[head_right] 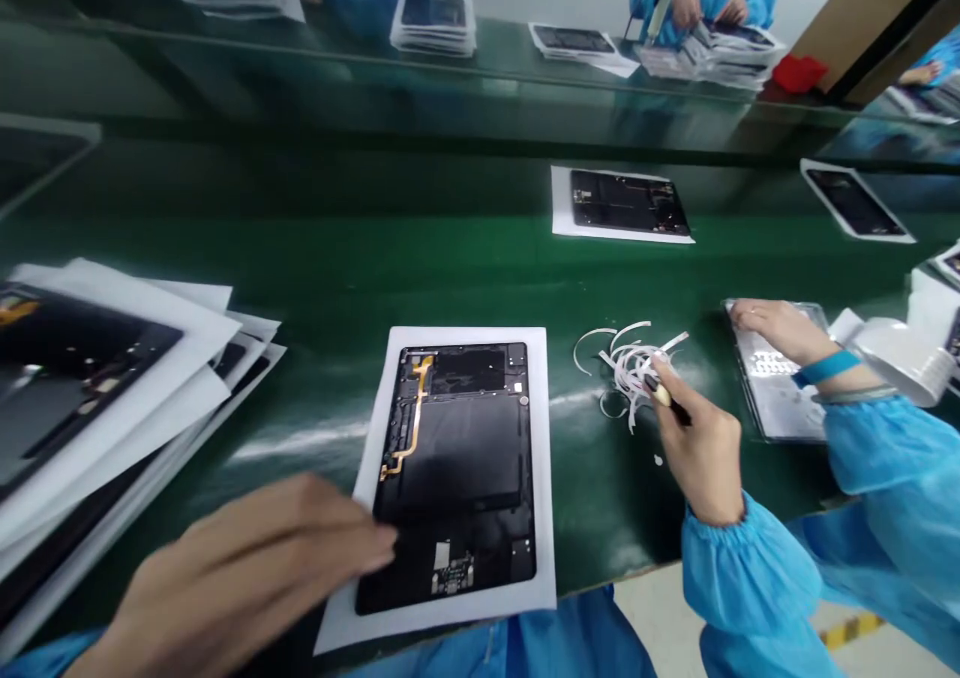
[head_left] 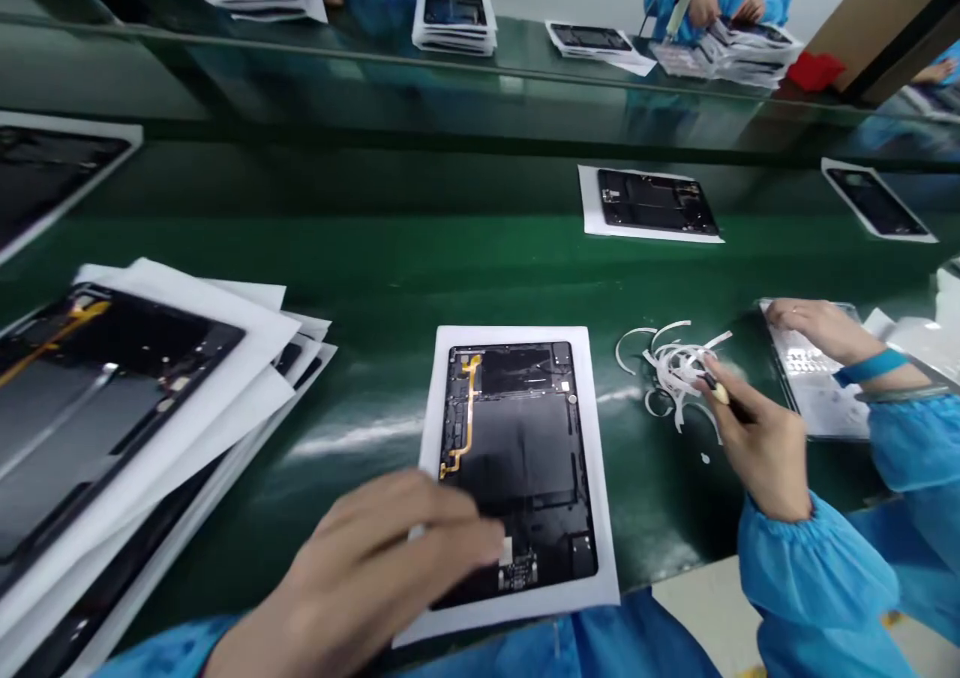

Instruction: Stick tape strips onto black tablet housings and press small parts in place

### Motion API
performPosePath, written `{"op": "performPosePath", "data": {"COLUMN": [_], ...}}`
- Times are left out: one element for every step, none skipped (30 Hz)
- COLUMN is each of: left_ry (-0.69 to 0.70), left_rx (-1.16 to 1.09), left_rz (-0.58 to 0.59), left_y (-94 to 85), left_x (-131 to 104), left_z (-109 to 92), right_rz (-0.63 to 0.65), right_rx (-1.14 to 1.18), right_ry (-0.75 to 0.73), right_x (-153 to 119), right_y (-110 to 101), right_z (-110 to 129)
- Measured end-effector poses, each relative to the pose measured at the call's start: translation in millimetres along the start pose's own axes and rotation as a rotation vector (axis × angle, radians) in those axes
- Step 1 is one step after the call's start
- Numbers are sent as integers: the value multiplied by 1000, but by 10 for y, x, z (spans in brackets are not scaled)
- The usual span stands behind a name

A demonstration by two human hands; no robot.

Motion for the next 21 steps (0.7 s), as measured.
{"op": "performPosePath", "data": {"left_ry": [26,33,38,30,15,-3,-26,-47,-67,-82,-94,-106,-127,-165,-221,-284,-330,-345,-326,-255,-185], "left_rx": [0,-16,-42,-65,-84,-96,-101,-105,-112,-126,-147,-169,-187,-192,-179,-143,-91,-29,40,106,176], "left_rz": [39,31,32,18,11,15,15,16,16,14,16,17,12,-15,-67,-134,-190,-218,-203,-126,-31], "left_y": [9,2,19,40,75,122,165,204,234,254,271,281,284,272,245,213,192,195,235,326,438], "left_x": [141,268,374,458,520,563,591,611,627,642,656,666,666,647,598,512,392,248,92,-63,-226], "left_z": [56,122,181,242,298,349,397,440,479,514,545,572,598,626,656,672,657,602,513,384,257], "right_rz": [-41,-59,-33,43,165,318,464,582,663,707,725,723,713,702,689,678,667,655,644,631,621], "right_rx": [-26,-19,26,104,203,310,408,492,561,615,662,700,728,744,753,756,756,755,751,742,729], "right_ry": [3,-4,-22,-49,-77,-96,-99,-88,-65,-39,-16,2,17,32,47,60,69,72,68,59,48], "right_x": [-35,-69,-96,-116,-133,-156,-181,-201,-207,-199,-181,-158,-137,-119,-107,-99,-93,-89,-84,-78,-73], "right_y": [-44,-62,-36,39,159,310,463,604,726,827,908,968,1012,1045,1066,1082,1092,1100,1108,1117,1129], "right_z": [49,152,301,484,687,892,1080,1234,1348,1423,1464,1478,1472,1452,1425,1398,1375,1359,1351,1347,1346]}}
Point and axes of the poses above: each hand's wrist, its own x-axis towards the middle knuckle, its own y-axis out of the palm, z = x × y, the point moved 7 cm from there along x, towards the middle knuckle, and after that the axes turned 2 degrees about x, right-handed, at the moved point
